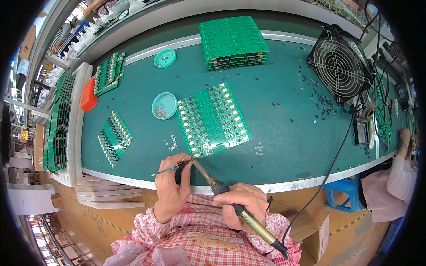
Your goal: The person solders electronic components onto circuit boards using a soldering iron and solder wire, occasionally rotating and stacking the boards on the workbench.
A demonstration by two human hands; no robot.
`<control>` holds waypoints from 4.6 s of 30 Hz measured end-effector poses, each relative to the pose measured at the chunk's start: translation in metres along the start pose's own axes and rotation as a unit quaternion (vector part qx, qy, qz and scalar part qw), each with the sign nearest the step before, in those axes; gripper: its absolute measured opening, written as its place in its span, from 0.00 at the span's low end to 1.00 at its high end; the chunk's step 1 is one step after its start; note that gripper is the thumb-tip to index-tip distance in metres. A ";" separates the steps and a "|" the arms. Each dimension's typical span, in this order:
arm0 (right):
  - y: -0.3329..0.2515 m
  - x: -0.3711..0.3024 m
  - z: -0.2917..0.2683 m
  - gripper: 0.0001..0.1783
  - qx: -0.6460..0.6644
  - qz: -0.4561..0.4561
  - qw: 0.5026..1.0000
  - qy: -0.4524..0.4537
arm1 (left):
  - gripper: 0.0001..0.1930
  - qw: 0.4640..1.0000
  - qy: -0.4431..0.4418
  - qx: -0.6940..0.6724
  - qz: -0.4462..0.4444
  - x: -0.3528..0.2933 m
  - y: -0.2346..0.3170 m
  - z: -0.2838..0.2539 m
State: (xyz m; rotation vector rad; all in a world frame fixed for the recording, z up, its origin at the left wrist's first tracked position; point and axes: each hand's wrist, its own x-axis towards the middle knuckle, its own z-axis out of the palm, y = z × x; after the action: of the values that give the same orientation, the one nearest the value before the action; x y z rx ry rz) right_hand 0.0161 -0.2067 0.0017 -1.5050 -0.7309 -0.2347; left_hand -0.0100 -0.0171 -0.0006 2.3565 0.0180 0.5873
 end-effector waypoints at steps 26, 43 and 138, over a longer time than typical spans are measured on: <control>0.011 0.000 0.002 0.05 -0.040 0.031 0.999 -0.001 | 0.11 1.000 0.002 -0.009 -0.003 0.002 0.001 -0.001; 0.017 0.002 0.001 0.06 -0.128 -0.069 0.985 -0.090 | 0.12 1.000 0.004 -0.013 0.006 0.004 0.001 -0.003; 0.022 0.038 0.001 0.16 0.076 0.227 0.926 0.294 | 0.08 0.987 -0.008 -0.159 -0.017 -0.013 -0.012 -0.009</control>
State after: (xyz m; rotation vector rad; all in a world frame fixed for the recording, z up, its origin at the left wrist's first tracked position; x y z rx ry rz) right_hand 0.0577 -0.1930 0.0047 -1.3132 0.0829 -0.2516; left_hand -0.0241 -0.0047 -0.0073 2.0466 -0.0399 0.5126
